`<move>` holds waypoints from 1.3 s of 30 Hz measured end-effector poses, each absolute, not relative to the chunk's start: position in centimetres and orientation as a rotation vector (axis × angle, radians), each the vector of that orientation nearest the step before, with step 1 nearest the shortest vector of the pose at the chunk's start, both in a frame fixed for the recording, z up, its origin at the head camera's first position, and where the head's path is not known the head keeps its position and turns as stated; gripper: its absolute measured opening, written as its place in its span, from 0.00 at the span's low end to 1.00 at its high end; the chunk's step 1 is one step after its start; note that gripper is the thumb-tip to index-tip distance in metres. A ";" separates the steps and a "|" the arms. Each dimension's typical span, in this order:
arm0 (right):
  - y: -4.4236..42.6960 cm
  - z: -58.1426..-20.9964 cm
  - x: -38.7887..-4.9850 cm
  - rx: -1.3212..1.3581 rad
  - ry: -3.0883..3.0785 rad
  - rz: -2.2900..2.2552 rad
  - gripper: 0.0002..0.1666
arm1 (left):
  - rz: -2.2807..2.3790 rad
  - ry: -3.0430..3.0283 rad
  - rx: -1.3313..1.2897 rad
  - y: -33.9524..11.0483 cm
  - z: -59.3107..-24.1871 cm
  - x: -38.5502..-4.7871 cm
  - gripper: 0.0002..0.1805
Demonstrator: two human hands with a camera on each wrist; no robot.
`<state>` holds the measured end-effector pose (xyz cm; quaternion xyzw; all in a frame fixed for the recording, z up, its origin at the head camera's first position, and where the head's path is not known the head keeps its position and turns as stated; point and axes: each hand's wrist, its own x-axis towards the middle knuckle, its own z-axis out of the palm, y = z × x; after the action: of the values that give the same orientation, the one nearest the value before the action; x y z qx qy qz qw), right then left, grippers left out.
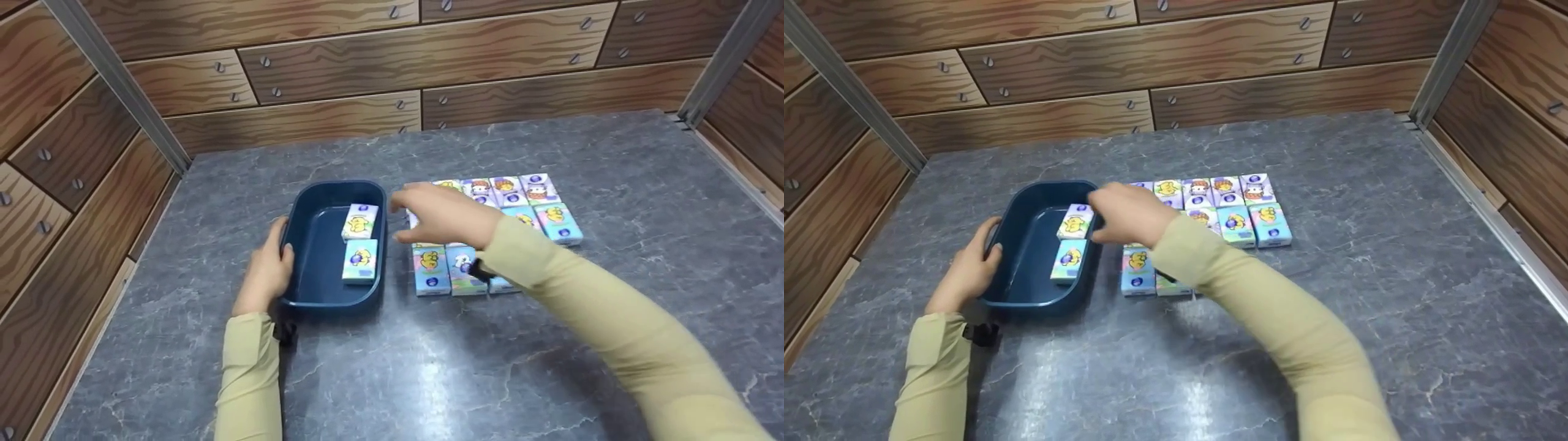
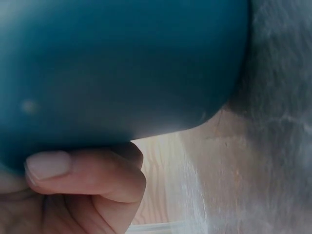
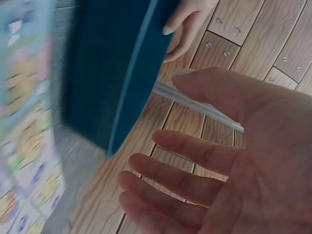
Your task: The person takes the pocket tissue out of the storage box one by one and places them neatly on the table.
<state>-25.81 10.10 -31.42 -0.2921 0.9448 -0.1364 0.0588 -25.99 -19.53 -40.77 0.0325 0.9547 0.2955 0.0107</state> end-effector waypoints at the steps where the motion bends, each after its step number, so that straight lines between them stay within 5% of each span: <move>1: 9.4 -31.3 -26.1 -0.898 2.858 -0.410 0.29 | 0.924 2.975 0.104 -19.5 -40.8 -26.0 0.29; 19: 1.2 -32.1 -30.2 -0.784 2.766 -0.401 0.30 | 0.940 2.965 0.090 -19.2 -40.8 -26.1 0.29; 39: -1.6 -33.9 -32.6 -0.550 2.705 -0.346 0.29 | 0.950 2.956 0.037 -19.4 -40.7 -26.0 0.29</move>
<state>-32.56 -1.56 -33.95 -0.1947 0.9566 -0.1224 0.1790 -26.02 -19.45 -40.65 0.0119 0.9518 0.3059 0.0182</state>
